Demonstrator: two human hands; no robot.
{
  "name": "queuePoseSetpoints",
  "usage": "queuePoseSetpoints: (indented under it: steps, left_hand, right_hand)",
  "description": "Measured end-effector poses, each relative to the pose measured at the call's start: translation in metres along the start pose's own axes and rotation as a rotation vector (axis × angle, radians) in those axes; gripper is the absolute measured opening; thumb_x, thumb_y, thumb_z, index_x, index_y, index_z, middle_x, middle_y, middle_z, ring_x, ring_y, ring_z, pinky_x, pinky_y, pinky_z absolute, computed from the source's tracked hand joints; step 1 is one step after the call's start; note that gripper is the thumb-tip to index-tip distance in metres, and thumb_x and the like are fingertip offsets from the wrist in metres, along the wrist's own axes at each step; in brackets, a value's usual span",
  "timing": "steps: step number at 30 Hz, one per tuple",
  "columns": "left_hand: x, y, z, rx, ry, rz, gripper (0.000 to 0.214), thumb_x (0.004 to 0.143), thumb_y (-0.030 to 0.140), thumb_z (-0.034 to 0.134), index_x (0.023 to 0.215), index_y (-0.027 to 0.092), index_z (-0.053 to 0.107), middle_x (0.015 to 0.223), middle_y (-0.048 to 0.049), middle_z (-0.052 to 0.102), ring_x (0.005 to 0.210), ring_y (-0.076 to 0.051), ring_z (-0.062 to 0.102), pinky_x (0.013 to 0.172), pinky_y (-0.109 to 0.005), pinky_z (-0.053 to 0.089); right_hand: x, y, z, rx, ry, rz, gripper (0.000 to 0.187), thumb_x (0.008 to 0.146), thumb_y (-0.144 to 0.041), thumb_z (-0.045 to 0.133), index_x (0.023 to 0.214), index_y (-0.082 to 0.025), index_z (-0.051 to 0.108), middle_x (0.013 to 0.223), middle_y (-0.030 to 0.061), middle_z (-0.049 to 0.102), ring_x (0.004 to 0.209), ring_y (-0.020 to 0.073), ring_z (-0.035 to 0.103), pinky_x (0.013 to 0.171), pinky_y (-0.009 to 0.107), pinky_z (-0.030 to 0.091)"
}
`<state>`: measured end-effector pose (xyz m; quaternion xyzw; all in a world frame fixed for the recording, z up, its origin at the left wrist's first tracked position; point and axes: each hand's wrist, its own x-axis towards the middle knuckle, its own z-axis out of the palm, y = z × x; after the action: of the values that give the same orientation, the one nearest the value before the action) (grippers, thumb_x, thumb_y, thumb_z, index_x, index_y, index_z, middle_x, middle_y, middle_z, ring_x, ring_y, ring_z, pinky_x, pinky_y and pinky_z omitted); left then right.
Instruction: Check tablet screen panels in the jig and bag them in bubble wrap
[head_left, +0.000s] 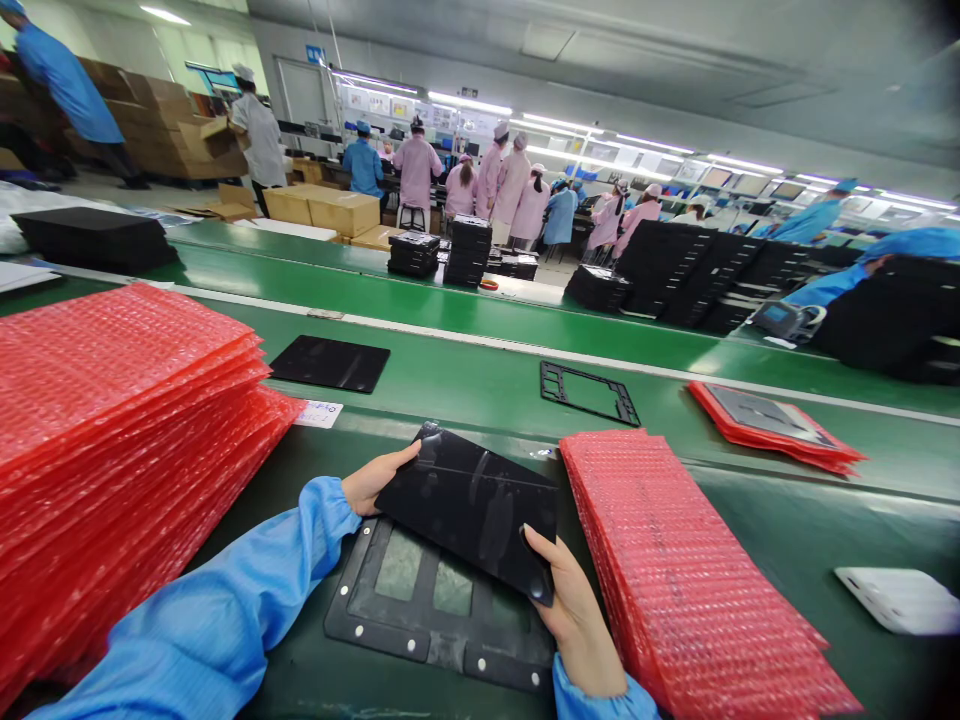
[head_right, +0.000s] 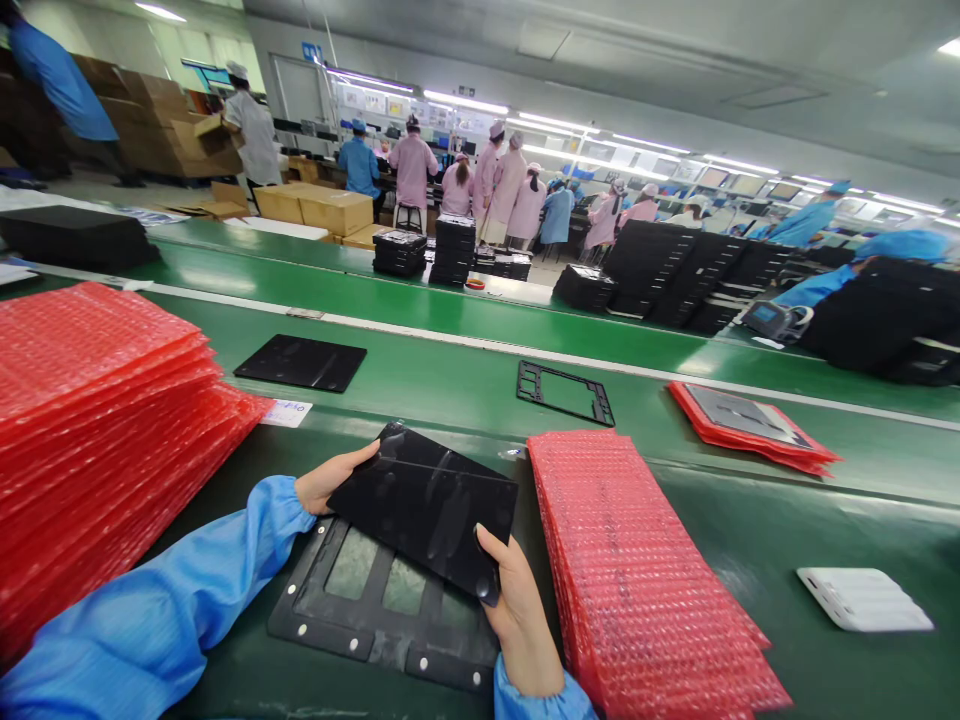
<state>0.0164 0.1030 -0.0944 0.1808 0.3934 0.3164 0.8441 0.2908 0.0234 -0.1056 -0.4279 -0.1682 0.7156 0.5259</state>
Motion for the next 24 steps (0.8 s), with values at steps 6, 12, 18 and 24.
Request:
queuePoseSetpoints:
  steps: [6, 12, 18, 24]
  left_hand:
    - [0.0010, -0.0002, -0.0007, -0.005, 0.001, 0.002, 0.046, 0.090, 0.048, 0.053, 0.105, 0.007, 0.069, 0.078, -0.0127, 0.076, 0.066, -0.022, 0.072, 0.068, -0.029, 0.057]
    - [0.0007, -0.0013, -0.0012, -0.002, 0.008, 0.007, 0.048, 0.090, 0.048, 0.053, 0.105, 0.006, 0.069, 0.078, -0.0128, 0.076, 0.065, -0.022, 0.072, 0.068, -0.030, 0.057]
    - [0.0016, -0.0007, -0.0017, 0.005, 0.004, 0.010, 0.046, 0.091, 0.048, 0.051, 0.100, 0.008, 0.070, 0.076, -0.0116, 0.076, 0.065, -0.021, 0.072, 0.067, -0.029, 0.057]
    - [-0.0026, -0.0004, 0.0019, 0.018, 0.005, 0.019, 0.046, 0.093, 0.047, 0.050, 0.097, 0.006, 0.069, 0.074, -0.0111, 0.075, 0.065, -0.021, 0.071, 0.067, -0.028, 0.057]
  right_hand:
    - [-0.0023, -0.0008, 0.0028, -0.012, 0.010, 0.004, 0.050, 0.072, -0.026, 0.080, 0.120, -0.022, 0.067, 0.112, 0.0049, 0.074, 0.104, 0.0265, 0.069, 0.092, 0.039, 0.054]
    - [-0.0019, -0.0012, 0.0021, -0.006, 0.021, 0.010, 0.049, 0.072, -0.025, 0.080, 0.119, -0.021, 0.067, 0.111, 0.0052, 0.074, 0.102, 0.0261, 0.070, 0.092, 0.039, 0.054]
    - [-0.0031, -0.0019, 0.0042, 0.001, 0.001, 0.001, 0.046, 0.073, -0.025, 0.080, 0.117, -0.021, 0.068, 0.110, 0.0047, 0.075, 0.102, 0.0257, 0.070, 0.092, 0.038, 0.054]
    - [-0.0025, -0.0007, 0.0026, -0.005, 0.011, 0.006, 0.047, 0.071, -0.026, 0.081, 0.116, -0.021, 0.068, 0.109, 0.0046, 0.075, 0.100, 0.0256, 0.071, 0.093, 0.039, 0.053]
